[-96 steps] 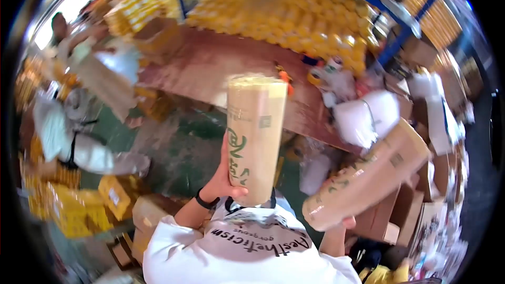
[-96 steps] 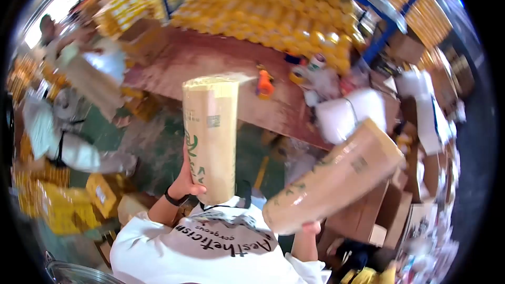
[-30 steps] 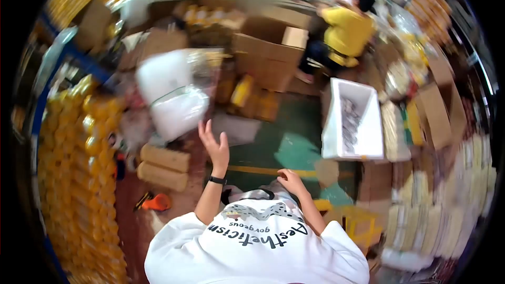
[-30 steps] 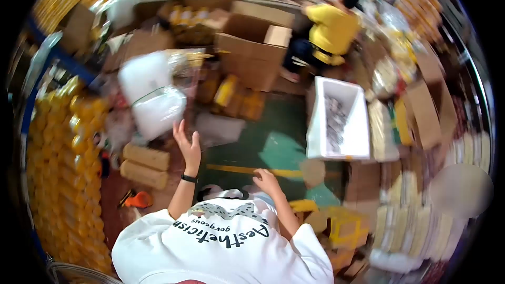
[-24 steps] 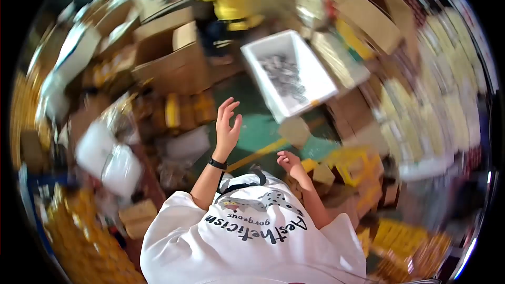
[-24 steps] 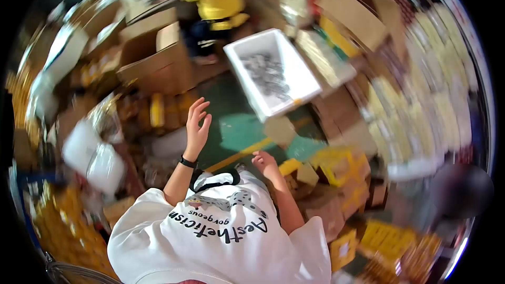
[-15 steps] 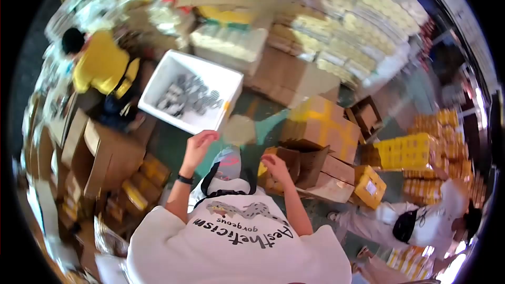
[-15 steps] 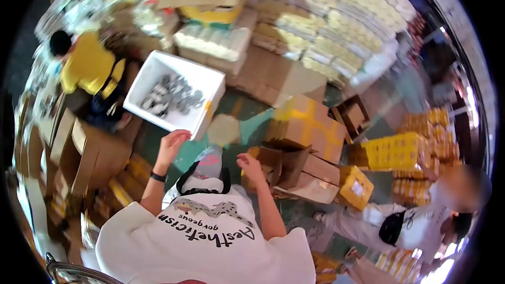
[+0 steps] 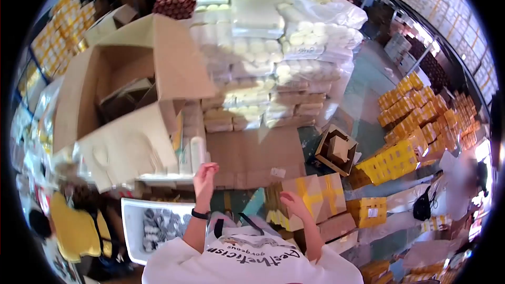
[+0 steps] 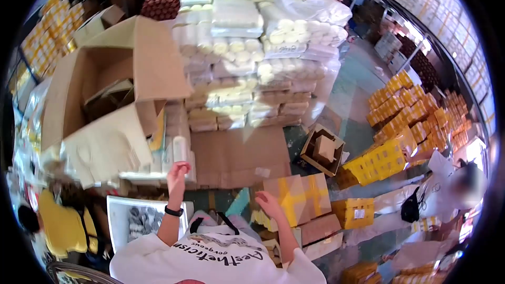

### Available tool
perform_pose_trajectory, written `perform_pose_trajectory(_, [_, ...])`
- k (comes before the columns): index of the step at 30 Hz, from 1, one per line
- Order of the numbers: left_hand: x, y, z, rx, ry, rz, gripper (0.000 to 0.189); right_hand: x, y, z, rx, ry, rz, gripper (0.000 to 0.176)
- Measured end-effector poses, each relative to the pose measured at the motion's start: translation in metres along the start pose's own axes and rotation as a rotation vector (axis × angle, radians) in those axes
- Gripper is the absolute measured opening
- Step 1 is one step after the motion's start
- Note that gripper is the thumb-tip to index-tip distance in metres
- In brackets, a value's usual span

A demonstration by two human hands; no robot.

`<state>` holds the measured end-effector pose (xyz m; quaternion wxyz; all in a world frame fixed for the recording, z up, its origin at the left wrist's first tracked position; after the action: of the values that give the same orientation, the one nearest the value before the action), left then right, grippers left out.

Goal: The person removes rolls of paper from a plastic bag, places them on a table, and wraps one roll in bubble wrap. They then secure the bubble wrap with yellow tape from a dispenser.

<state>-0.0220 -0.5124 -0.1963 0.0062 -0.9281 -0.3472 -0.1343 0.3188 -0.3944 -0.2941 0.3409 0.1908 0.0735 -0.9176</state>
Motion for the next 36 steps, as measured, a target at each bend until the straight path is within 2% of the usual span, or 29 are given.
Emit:
perform_pose_trajectory(2, [0.059, -0.05, -0.007, 0.021, -0.158, 0.122, 0.014, -0.024, -0.016, 0.005, 0.032, -0.144, -0.084, 0.032])
perform_pose_trajectory(4, [0.13, -0.085, -0.034, 0.072, -0.318, 0.266, 0.016, -0.047, -0.026, -0.014, 0.175, -0.149, -0.096, 0.03])
perform_pose_trajectory(6, [0.185, -0.117, -0.051, 0.173, -0.39, 0.33, 0.019, -0.07, -0.037, -0.028, 0.317, -0.178, -0.118, 0.029])
perform_pose_trajectory(7, [0.209, -0.134, -0.057, 0.223, -0.428, 0.358, 0.021, -0.084, -0.055, -0.039, 0.307, -0.21, -0.142, 0.029])
perform_pose_trajectory(10, [0.267, -0.189, -0.079, 0.403, -0.47, 0.295, 0.03, -0.141, -0.125, -0.067, 0.248, -0.269, -0.188, 0.03])
perform_pose_trajectory(13, [0.327, -0.259, -0.101, 0.524, -0.488, 0.199, 0.049, -0.241, -0.254, -0.071, 0.052, -0.255, -0.251, 0.032])
perform_pose_trajectory(16, [0.403, -0.333, -0.144, 0.721, -0.479, 0.003, 0.072, -0.363, -0.388, 0.003, -0.203, -0.125, -0.469, 0.033])
perform_pose_trajectory(18, [0.469, -0.383, -0.184, 0.798, -0.563, -0.121, 0.093, -0.424, -0.454, 0.042, -0.318, -0.239, -0.487, 0.035])
perform_pose_trajectory(20, [0.531, -0.416, -0.227, 1.062, -0.689, -0.222, 0.102, -0.466, -0.491, 0.07, -0.381, -0.319, -0.452, 0.034])
perform_pose_trajectory(21, [0.56, -0.427, -0.246, 1.148, -0.788, -0.271, 0.086, -0.485, -0.504, 0.066, -0.383, -0.356, -0.454, 0.034])
perform_pose_trajectory(24, [0.602, -0.496, -0.241, 0.96, -1.234, -0.198, 0.064, -0.532, -0.526, 0.054, -0.307, -0.363, -0.482, 0.031])
perform_pose_trajectory(25, [0.605, -0.502, -0.252, 0.879, -1.159, -0.129, 0.036, -0.548, -0.531, 0.041, -0.264, -0.375, -0.495, 0.03])
perform_pose_trajectory(27, [0.584, -0.512, -0.25, 0.732, -0.679, -0.16, 0.019, -0.582, -0.54, 0.035, -0.209, -0.401, -0.543, 0.027])
perform_pose_trajectory(30, [0.598, -0.498, -0.235, 0.529, -0.493, 0.252, 0.019, -0.635, -0.555, 0.062, -0.214, -0.421, -0.697, 0.026])
perform_pose_trajectory(33, [0.6, -0.485, -0.235, 0.432, -0.289, 0.379, 0.022, -0.671, -0.572, 0.08, -0.267, -0.579, -0.804, 0.025])
perform_pose_trajectory(36, [0.611, -0.46, -0.284, 0.575, -0.343, 0.471, 0.033, -0.688, -0.58, 0.084, -0.27, -0.655, -0.829, 0.027])
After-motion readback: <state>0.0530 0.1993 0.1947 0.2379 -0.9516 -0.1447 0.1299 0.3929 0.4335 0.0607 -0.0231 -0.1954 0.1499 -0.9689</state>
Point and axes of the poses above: each hand's wrist, its own y-axis away from the middle knuckle, its own x-axis out of the palm, z = x × y, the point moved 9 cm from there along -y, towards the middle knuckle, and after that the axes turned 14 degrees about -x, right-handed, at the moved point
